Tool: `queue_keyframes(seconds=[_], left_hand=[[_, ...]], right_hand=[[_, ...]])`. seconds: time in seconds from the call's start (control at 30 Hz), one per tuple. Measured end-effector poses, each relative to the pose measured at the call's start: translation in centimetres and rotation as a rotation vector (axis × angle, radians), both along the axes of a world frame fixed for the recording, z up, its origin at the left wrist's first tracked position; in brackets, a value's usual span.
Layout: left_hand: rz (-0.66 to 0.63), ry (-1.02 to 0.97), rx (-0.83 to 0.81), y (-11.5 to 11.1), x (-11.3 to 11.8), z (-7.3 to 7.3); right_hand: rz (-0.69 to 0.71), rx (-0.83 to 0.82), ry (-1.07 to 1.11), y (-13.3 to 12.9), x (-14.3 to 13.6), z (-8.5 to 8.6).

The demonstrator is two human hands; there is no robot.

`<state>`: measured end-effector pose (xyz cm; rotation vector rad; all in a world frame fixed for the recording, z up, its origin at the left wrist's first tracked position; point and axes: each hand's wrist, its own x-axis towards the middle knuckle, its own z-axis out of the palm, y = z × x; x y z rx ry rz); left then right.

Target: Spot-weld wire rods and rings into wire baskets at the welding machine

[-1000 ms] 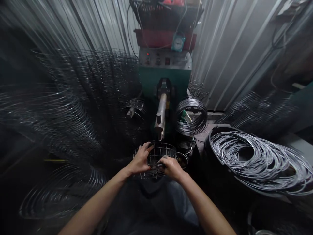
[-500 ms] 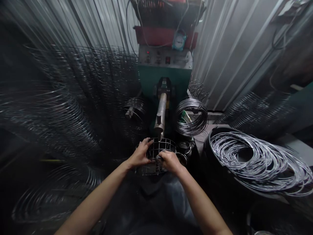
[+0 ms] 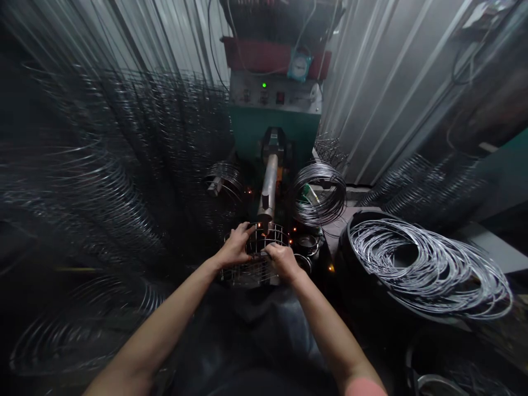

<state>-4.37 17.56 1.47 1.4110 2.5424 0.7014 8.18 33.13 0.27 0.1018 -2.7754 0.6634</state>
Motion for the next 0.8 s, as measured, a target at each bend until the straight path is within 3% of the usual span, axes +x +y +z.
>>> queue_keyframes(seconds=[0.33, 0.47, 0.6, 0.8], left_hand=[[0.061, -0.005, -0.006, 1.2, -0.6, 0.0], [0.069, -0.028, 0.006, 1.7, -0.9, -0.1], [0.080, -0.042, 0.018, 1.8, -1.2, -0.4], [0.138, -0.030, -0.009, 2.6, -3.1, 0.0]], right_hand=[[-0.086, 0.048, -0.020, 0.8, -1.3, 0.2], [-0.116, -0.090, 0.062, 1.3, -1.0, -0.2], [-0.238, -0.264, 0.217, 2.1, -0.2, -1.0], [-0.296, -0.296, 0.196, 2.9, -2.4, -1.3]])
